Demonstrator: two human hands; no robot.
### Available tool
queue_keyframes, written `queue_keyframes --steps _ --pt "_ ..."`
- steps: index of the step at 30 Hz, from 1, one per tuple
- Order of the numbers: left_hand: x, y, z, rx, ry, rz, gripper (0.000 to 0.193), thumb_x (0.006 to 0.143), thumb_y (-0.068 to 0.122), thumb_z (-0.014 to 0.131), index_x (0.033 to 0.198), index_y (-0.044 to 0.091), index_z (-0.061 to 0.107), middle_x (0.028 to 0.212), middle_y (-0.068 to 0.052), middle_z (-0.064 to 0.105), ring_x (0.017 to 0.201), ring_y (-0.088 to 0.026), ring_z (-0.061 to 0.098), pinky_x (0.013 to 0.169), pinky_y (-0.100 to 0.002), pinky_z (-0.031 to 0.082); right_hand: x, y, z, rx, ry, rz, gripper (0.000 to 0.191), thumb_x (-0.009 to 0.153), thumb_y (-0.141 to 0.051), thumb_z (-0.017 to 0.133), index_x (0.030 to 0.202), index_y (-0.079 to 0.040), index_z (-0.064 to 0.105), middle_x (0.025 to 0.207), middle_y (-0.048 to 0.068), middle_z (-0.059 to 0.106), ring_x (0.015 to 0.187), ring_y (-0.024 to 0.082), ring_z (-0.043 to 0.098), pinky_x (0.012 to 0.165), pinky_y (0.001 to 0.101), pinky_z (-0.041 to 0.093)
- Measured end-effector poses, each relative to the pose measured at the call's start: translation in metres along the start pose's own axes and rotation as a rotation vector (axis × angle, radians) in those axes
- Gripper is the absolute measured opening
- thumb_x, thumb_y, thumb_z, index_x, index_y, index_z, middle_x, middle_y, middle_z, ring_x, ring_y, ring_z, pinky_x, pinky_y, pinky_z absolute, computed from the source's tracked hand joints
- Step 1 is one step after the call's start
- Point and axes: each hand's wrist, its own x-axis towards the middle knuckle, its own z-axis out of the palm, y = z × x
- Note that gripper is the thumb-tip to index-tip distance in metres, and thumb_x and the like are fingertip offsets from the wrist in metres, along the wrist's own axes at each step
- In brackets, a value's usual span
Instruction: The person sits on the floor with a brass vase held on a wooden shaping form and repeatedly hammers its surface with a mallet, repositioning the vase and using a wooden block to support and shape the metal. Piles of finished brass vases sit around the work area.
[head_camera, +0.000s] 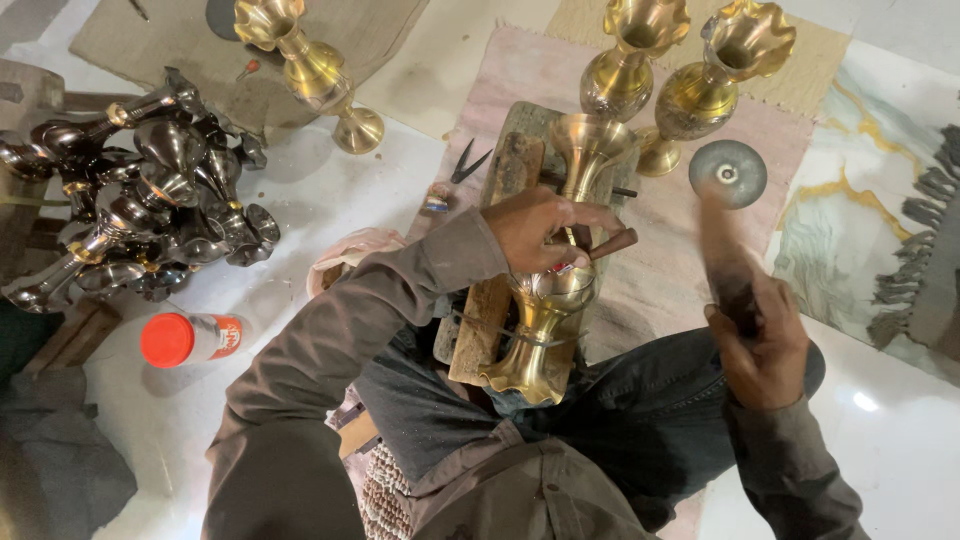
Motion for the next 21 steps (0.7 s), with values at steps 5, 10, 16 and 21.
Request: queue_keyframes --steps 5,10,16,21 --pt "-0.001 0.007 -0.003 0.027 -0.033 -0.101 0.056 0.087 0.014 0.08 0.139 0.013 0.059 0.125 -0.018 0.073 0.109 -0.032 0.075 0.103 -0.047 0.056 -0.002 0.008 0.0 -0.351 0.009 -0.124 0.061 0.09 0.006 0.069 0.148 -0.008 0.06 0.123 0.017 0.059 0.106 0.03 0.062 0.088 0.0366 0.053" --pt "0.0 0.017 -0.004 0.046 -0.034 -0.164 0.059 0.086 0.016 0.08 0.141 0.015 0.059 0.123 -0.018 0.074 0.103 -0.032 0.076 0.097 -0.045 0.059 -0.004 0.016 -0.004 -0.331 -0.008 -0.086 0.057 0.088 0.004 0.07 0.143 -0.008 0.061 0.124 0.017 0.061 0.103 0.027 0.066 0.086 0.0353 0.055" --pt "-0.003 0.017 -0.001 0.099 -0.027 -0.181 0.064 0.085 0.016 0.08 0.145 0.018 0.057 0.126 -0.016 0.072 0.09 -0.028 0.078 0.093 -0.043 0.06 -0.005 0.018 0.0 -0.15 0.113 0.191 0.042 0.094 0.001 0.078 0.131 -0.001 0.058 0.102 0.021 0.051 0.088 0.036 0.052 0.081 0.0402 0.048" --pt "-0.009 0.015 0.003 0.151 0.096 -0.022 0.066 0.082 0.018 0.083 0.143 0.015 0.057 0.133 -0.02 0.068 0.091 -0.028 0.076 0.085 -0.043 0.061 -0.003 0.008 0.0 -0.041 0.046 0.031 0.064 0.09 -0.002 0.07 0.151 -0.006 0.05 0.12 0.014 0.065 0.102 0.021 0.066 0.083 0.0328 0.055"
